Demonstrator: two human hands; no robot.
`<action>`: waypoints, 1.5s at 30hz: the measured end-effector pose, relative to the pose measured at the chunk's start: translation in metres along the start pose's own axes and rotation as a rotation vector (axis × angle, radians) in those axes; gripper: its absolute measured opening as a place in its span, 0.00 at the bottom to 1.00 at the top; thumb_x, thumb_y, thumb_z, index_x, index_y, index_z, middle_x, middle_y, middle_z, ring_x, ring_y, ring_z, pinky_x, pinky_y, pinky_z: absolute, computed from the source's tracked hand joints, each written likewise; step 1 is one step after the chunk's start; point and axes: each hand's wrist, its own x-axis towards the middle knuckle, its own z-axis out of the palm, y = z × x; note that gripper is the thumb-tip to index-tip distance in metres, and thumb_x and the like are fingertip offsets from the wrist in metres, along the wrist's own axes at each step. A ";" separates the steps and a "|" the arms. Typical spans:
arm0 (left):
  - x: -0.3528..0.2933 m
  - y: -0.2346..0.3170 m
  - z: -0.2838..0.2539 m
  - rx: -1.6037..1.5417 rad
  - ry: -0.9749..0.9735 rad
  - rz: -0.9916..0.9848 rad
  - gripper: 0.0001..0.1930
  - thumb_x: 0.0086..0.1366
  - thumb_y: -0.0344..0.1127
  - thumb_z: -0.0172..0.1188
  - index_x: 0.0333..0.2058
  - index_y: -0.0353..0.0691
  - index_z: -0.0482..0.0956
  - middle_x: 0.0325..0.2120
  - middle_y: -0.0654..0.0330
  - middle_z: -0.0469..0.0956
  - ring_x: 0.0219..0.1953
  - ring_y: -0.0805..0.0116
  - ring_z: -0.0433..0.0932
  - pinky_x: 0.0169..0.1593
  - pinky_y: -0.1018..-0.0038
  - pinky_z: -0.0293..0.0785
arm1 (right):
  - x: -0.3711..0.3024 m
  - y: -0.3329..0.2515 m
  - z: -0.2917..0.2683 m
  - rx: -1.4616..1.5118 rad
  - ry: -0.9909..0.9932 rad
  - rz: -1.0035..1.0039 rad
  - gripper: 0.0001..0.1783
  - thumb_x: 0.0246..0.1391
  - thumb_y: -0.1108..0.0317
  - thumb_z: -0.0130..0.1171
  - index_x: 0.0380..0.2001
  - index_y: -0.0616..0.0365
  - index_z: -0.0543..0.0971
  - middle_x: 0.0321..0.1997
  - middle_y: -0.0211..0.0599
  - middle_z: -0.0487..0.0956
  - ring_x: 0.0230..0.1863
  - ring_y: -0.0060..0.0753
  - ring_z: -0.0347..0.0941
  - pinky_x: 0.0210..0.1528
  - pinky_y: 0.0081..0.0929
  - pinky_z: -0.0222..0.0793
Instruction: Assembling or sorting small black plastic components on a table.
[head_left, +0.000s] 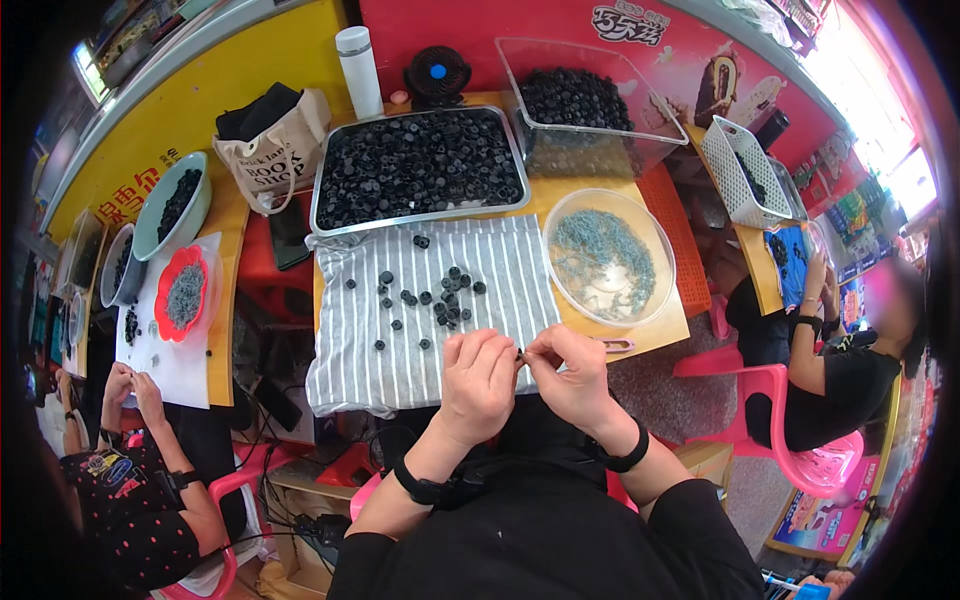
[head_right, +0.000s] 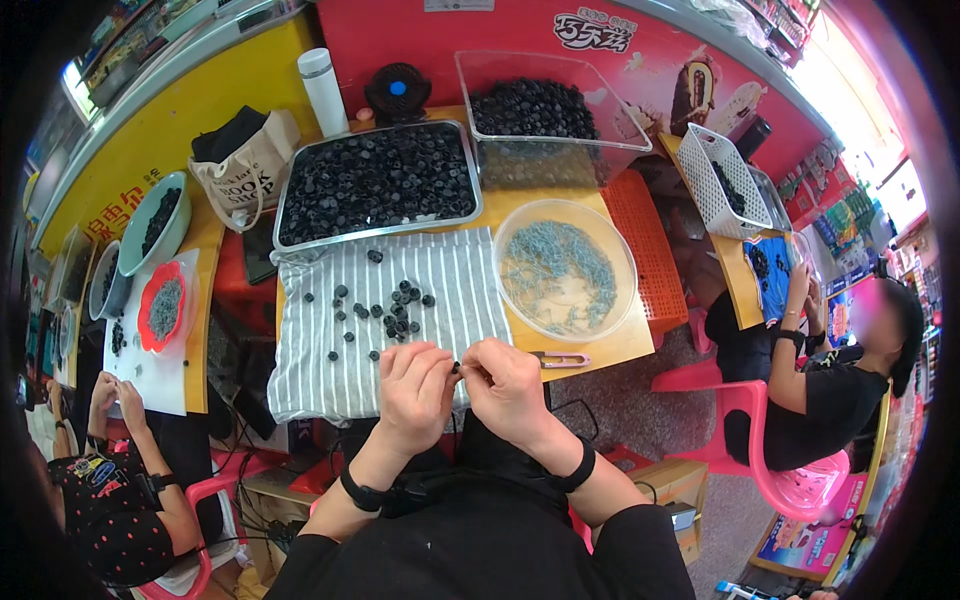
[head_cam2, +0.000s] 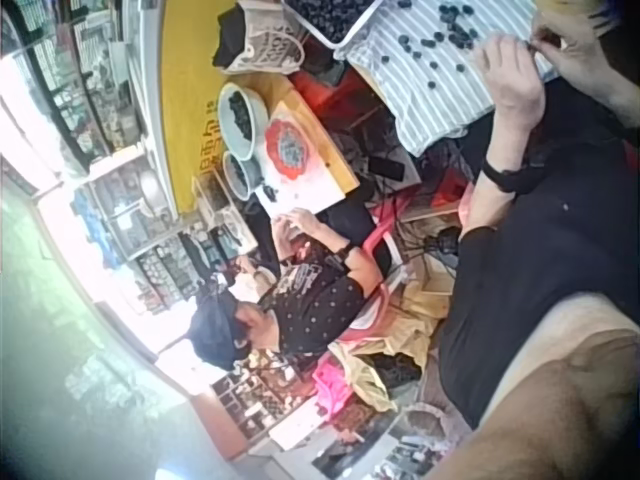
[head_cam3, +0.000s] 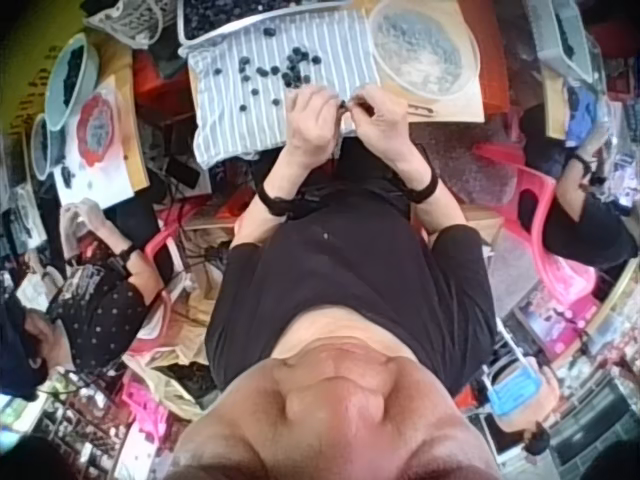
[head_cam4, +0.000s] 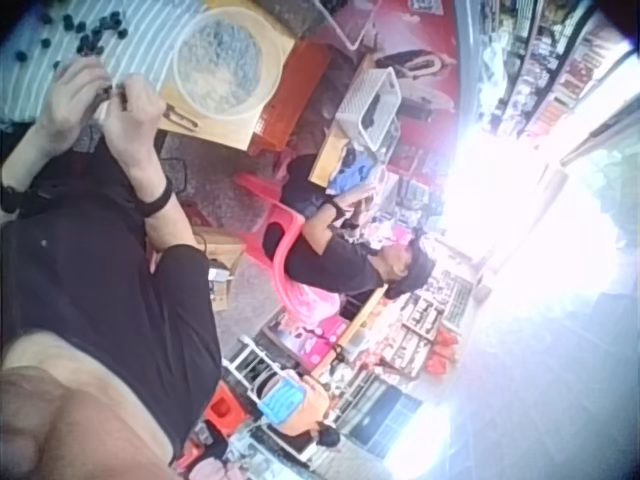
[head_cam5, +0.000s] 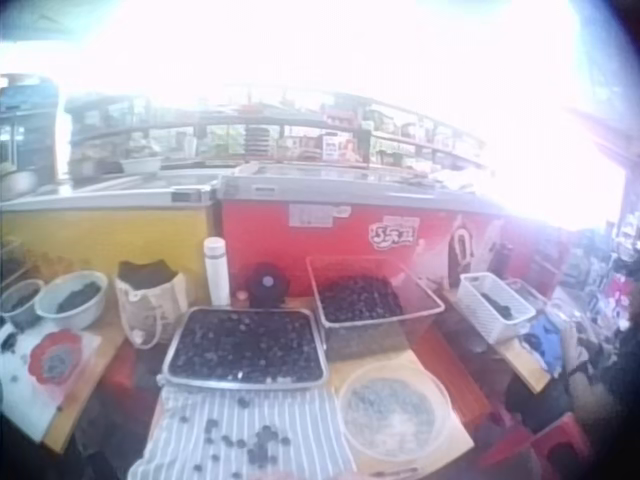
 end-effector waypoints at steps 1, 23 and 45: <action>0.000 0.001 -0.001 0.000 0.002 0.000 0.13 0.46 0.25 0.67 0.34 0.33 0.77 0.35 0.56 0.78 0.40 0.54 0.77 0.44 0.61 0.66 | 0.000 -0.001 -0.001 0.021 -0.014 0.034 0.09 0.43 0.86 0.60 0.24 0.62 0.73 0.21 0.41 0.75 0.22 0.39 0.75 0.24 0.29 0.68; -0.007 -0.002 -0.005 -0.021 0.021 -0.011 0.14 0.43 0.24 0.66 0.33 0.33 0.78 0.34 0.56 0.78 0.38 0.57 0.77 0.43 0.63 0.67 | -0.010 0.012 0.008 0.265 -0.067 0.291 0.07 0.49 0.84 0.63 0.28 0.64 0.76 0.25 0.33 0.79 0.28 0.21 0.78 0.31 0.20 0.74; -0.032 -0.011 -0.015 -0.238 0.004 -0.428 0.18 0.50 0.23 0.67 0.42 0.33 0.79 0.41 0.53 0.77 0.44 0.51 0.72 0.48 0.62 0.71 | -0.043 0.049 0.008 1.366 -0.119 0.744 0.11 0.61 0.76 0.58 0.47 0.62 0.78 0.42 0.38 0.82 0.39 0.25 0.77 0.43 0.24 0.74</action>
